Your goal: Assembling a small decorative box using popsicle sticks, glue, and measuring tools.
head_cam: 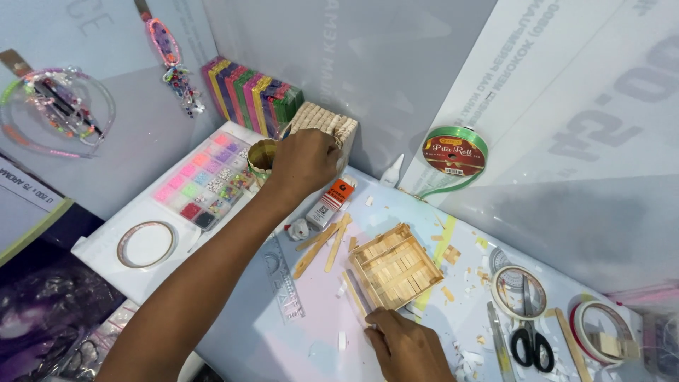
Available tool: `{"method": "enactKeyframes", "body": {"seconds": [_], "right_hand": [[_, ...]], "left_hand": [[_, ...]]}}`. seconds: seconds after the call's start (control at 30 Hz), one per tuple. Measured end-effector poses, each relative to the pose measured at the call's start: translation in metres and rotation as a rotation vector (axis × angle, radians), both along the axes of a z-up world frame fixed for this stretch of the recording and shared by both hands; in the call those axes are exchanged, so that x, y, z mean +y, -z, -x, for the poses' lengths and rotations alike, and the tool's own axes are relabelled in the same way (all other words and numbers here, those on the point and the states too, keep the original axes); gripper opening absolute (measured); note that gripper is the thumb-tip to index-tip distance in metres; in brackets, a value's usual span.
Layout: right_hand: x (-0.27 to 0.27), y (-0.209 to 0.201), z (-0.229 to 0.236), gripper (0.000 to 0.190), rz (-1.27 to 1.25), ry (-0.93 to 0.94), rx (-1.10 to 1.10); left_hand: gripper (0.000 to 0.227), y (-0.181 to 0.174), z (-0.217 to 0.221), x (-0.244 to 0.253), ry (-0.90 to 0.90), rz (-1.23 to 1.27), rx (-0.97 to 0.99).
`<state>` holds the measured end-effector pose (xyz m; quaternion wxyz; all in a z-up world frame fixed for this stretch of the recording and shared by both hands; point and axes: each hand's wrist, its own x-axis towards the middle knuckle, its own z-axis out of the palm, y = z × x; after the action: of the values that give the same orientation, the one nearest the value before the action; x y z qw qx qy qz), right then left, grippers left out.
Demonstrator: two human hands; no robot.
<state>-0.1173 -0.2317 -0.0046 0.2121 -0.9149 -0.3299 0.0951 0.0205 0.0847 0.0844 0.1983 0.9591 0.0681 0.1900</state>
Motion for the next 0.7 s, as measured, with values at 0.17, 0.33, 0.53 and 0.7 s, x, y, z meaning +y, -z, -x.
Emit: {"method": "enactKeyframes", "body": {"seconds": [0.17, 0.33, 0.53, 0.7], "right_hand": [[0.003, 0.001, 0.002, 0.015, -0.014, -0.046, -0.019], [0.005, 0.000, -0.001, 0.007, 0.036, -0.055, 0.003], [0.005, -0.011, -0.003, 0.012, 0.101, -0.043, 0.045], [0.013, -0.058, -0.014, 0.010, -0.281, -0.101, -0.059]], "left_hand": [[0.032, -0.009, 0.007, 0.000, -0.009, 0.042, -0.014], [0.017, -0.027, 0.012, 0.011, -0.010, 0.069, -0.219], [0.014, -0.059, 0.029, 0.014, 0.016, 0.212, -0.360], [0.011, -0.081, 0.055, -0.004, 0.045, 0.469, -0.418]]}}
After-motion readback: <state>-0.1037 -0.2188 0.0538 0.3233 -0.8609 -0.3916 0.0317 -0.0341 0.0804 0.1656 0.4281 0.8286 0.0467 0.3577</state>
